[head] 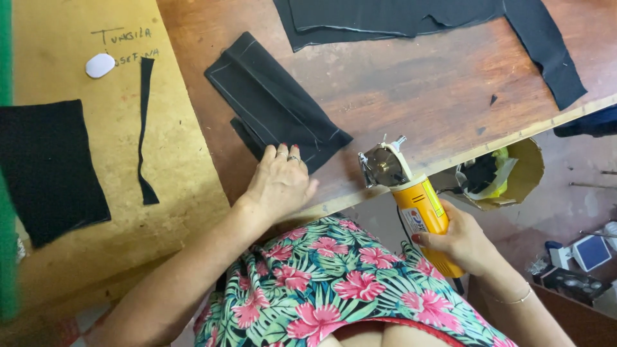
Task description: The person uses a yellow rotary cutter to cut black fabric pieces on a wooden workbench. They follow pre-drawn chalk lines, cut several strips and shapes, and then fold and stack the finished pieces on the table.
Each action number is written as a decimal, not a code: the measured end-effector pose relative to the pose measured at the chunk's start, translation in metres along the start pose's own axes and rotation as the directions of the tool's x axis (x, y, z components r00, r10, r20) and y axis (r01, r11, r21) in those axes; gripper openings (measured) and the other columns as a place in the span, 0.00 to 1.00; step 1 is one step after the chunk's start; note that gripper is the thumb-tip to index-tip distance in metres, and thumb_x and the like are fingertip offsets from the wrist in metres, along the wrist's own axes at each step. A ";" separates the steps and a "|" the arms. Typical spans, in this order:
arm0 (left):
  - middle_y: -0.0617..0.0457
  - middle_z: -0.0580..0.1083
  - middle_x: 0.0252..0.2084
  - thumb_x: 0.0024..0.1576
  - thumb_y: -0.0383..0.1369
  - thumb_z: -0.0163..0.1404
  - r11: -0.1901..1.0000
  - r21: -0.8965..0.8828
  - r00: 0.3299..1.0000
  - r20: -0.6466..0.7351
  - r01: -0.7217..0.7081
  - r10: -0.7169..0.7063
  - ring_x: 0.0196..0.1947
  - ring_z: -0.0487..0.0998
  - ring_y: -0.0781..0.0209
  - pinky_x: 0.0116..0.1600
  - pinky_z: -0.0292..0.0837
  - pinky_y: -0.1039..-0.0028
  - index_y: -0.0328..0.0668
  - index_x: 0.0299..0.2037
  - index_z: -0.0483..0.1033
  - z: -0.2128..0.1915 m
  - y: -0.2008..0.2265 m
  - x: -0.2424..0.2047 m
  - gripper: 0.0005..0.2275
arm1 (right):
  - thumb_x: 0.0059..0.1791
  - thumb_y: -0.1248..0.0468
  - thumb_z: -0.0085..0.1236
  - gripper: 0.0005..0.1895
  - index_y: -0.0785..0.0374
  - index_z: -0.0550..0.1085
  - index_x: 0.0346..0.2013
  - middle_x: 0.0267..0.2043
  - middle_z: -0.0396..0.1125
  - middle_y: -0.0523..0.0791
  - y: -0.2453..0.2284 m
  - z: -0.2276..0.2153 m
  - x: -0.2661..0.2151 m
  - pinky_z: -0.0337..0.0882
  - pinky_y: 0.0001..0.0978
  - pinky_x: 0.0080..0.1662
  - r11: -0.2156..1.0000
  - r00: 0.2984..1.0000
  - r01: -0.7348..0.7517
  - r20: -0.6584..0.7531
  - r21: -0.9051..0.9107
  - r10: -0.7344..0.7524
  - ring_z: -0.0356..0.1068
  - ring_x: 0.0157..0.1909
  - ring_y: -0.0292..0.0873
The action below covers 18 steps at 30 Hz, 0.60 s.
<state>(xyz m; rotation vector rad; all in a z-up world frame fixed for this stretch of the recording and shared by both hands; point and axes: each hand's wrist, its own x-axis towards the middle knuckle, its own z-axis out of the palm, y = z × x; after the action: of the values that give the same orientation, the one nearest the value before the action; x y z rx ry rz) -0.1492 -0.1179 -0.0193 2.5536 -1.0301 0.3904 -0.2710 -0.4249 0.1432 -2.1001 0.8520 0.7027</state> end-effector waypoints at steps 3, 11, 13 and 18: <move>0.39 0.80 0.36 0.60 0.57 0.43 0.977 -0.206 0.998 0.043 0.048 -0.040 0.41 0.80 0.43 0.51 0.65 0.53 0.34 0.36 0.82 -0.028 -0.005 0.019 0.29 | 0.36 0.72 0.72 0.37 0.71 0.71 0.60 0.51 0.72 0.63 -0.012 0.002 -0.004 0.74 0.57 0.51 1.000 1.000 0.015 0.024 -0.010 -0.015 0.72 0.52 0.64; 0.58 0.53 0.79 0.61 0.56 0.44 0.993 -0.117 0.944 0.326 -0.019 0.056 0.79 0.39 0.40 0.73 0.25 0.29 0.67 0.73 0.61 -0.010 -0.037 0.053 0.29 | 0.36 0.70 0.73 0.37 0.70 0.70 0.60 0.50 0.72 0.62 -0.025 0.012 -0.007 0.76 0.55 0.50 0.999 0.998 -0.009 0.068 -0.044 0.012 0.74 0.50 0.62; 0.61 0.50 0.80 0.60 0.59 0.42 0.996 -0.083 0.927 0.372 -0.022 0.052 0.79 0.36 0.40 0.73 0.22 0.27 0.72 0.74 0.58 -0.016 -0.037 0.055 0.30 | 0.37 0.70 0.73 0.37 0.69 0.71 0.60 0.50 0.73 0.62 -0.025 0.014 -0.008 0.76 0.54 0.50 0.998 0.997 -0.017 0.071 -0.053 0.020 0.74 0.50 0.62; 0.58 0.42 0.82 0.51 0.73 0.40 0.996 -0.052 0.874 0.478 -0.066 0.083 0.79 0.28 0.35 0.70 0.18 0.22 0.79 0.74 0.54 -0.021 -0.038 0.059 0.39 | 0.38 0.69 0.71 0.37 0.68 0.69 0.61 0.50 0.72 0.62 -0.030 0.018 -0.020 0.75 0.55 0.51 0.997 0.995 -0.052 0.078 -0.054 0.056 0.74 0.52 0.61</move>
<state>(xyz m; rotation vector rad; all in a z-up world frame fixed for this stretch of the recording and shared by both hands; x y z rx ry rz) -0.0832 -0.1195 0.0136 2.6458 -1.2885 -0.2651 -0.2645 -0.3890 0.1601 -2.0868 0.8572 0.8396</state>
